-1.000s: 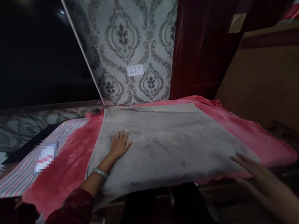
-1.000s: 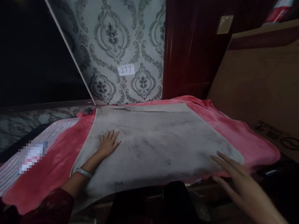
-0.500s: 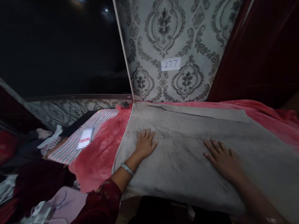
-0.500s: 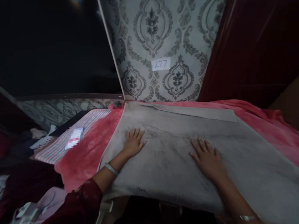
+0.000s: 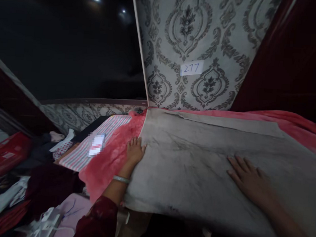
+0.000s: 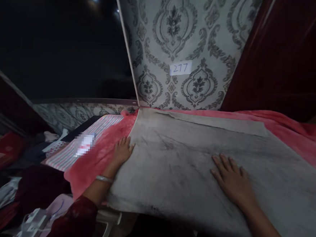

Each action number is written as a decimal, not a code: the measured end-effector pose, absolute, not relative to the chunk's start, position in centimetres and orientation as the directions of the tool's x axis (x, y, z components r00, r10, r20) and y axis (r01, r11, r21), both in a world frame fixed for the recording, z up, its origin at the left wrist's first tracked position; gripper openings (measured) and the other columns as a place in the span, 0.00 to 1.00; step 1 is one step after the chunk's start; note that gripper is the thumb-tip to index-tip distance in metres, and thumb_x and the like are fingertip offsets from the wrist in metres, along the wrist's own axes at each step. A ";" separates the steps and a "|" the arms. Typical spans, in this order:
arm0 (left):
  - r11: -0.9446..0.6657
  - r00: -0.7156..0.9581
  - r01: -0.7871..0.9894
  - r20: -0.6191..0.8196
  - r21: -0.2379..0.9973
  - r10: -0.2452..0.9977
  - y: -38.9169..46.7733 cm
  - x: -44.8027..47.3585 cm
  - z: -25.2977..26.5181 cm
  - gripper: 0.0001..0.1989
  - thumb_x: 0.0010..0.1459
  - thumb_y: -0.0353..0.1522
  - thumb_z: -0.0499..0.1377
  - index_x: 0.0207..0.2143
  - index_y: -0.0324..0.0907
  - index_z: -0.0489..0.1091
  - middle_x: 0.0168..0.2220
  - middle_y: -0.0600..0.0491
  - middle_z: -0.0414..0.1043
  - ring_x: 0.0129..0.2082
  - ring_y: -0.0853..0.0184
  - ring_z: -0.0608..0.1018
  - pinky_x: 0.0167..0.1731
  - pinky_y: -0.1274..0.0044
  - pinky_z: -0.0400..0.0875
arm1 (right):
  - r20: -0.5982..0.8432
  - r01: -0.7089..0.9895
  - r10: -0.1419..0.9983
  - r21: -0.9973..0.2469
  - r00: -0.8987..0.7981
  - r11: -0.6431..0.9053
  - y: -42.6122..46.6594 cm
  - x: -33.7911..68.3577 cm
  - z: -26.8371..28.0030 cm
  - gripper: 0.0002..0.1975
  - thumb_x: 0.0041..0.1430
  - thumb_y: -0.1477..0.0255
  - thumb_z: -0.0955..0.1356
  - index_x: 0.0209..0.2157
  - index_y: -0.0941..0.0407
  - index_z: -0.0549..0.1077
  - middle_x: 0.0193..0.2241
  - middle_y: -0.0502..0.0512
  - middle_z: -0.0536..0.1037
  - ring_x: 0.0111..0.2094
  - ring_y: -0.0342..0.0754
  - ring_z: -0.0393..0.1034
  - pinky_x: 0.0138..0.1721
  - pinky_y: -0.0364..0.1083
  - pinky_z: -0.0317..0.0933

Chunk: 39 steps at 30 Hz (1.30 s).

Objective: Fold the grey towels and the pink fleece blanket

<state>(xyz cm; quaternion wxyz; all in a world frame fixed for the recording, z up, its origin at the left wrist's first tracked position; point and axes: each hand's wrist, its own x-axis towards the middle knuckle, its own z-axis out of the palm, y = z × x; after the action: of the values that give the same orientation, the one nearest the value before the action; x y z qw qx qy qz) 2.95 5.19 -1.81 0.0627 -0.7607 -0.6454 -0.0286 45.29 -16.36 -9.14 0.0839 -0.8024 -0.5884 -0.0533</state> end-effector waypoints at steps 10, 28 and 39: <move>-0.485 0.487 0.872 0.006 -0.064 0.874 7.8 11.5 1.2 0.26 0.68 0.42 0.47 0.63 0.41 0.64 0.69 0.39 0.57 0.69 0.53 0.59 0.64 0.54 0.55 | 0.314 0.966 0.924 -0.204 0.217 -0.157 -12.4 49.4 -7.2 0.31 0.65 0.59 0.58 0.65 0.59 0.65 0.65 0.66 0.64 0.65 0.60 0.60 0.65 0.61 0.55; -0.626 0.628 0.777 0.170 -0.070 0.760 21.0 29.2 -1.3 0.28 0.69 0.40 0.44 0.67 0.42 0.59 0.69 0.43 0.58 0.69 0.52 0.58 0.66 0.53 0.51 | 0.131 0.812 0.802 -0.056 0.583 -0.581 -0.1 62.5 -4.0 0.28 0.70 0.61 0.53 0.57 0.61 0.72 0.57 0.69 0.73 0.60 0.64 0.65 0.59 0.63 0.56; -0.440 0.408 0.898 0.409 -0.017 0.816 24.0 31.5 -1.0 0.26 0.66 0.38 0.47 0.64 0.42 0.66 0.61 0.39 0.67 0.57 0.47 0.68 0.52 0.58 0.64 | 0.375 0.693 0.593 -0.246 0.713 -0.678 5.5 67.2 -3.8 0.32 0.69 0.58 0.54 0.70 0.53 0.56 0.63 0.71 0.62 0.61 0.71 0.58 0.53 0.66 0.59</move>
<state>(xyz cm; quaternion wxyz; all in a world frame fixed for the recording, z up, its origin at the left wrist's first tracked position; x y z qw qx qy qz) 31.49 23.99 -0.98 0.1175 -0.8307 -0.5158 -0.1731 67.19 5.47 -3.85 0.1878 -0.9062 -0.3547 -0.1332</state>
